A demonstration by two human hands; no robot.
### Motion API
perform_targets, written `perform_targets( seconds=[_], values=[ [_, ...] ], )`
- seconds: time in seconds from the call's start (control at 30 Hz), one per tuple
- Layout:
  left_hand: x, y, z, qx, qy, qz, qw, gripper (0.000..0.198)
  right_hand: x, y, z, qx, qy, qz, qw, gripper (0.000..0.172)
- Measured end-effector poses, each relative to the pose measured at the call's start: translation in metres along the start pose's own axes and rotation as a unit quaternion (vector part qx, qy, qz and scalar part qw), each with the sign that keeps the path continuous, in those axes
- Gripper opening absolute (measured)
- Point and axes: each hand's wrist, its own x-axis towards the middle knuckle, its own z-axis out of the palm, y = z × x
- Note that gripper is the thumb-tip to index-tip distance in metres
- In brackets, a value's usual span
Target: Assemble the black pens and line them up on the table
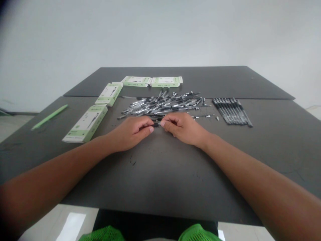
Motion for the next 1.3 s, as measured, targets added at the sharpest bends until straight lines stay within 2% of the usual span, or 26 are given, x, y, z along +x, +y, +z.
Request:
perform_targets(
  seconds=[0.17,0.3,0.47,0.57,1.3],
  values=[
    [0.0000,0.0006,-0.0005,-0.002,-0.004,-0.005,1.000,0.020,-0.0005,0.0062,0.0026,0.012,0.010,-0.012,1.000,0.027],
    [0.0003,0.0027,-0.0018,0.007,-0.005,-0.004,1.000,0.022,-0.0009,0.0095,0.0050,0.034,0.027,-0.018,0.999,0.030],
    [0.0007,0.0039,-0.0024,0.013,-0.009,-0.003,1.000,0.024,-0.0016,0.0087,0.0052,0.011,0.016,-0.019,1.000,0.017],
    [0.0006,0.0035,-0.0021,0.014,-0.008,-0.006,1.000,0.025,-0.0016,0.0091,0.0046,0.007,0.011,-0.009,1.000,0.016],
    [0.0002,0.0026,-0.0011,0.011,-0.011,0.004,1.000,0.020,-0.0007,0.0057,-0.0003,-0.030,-0.018,-0.012,0.999,0.040]
  ],
)
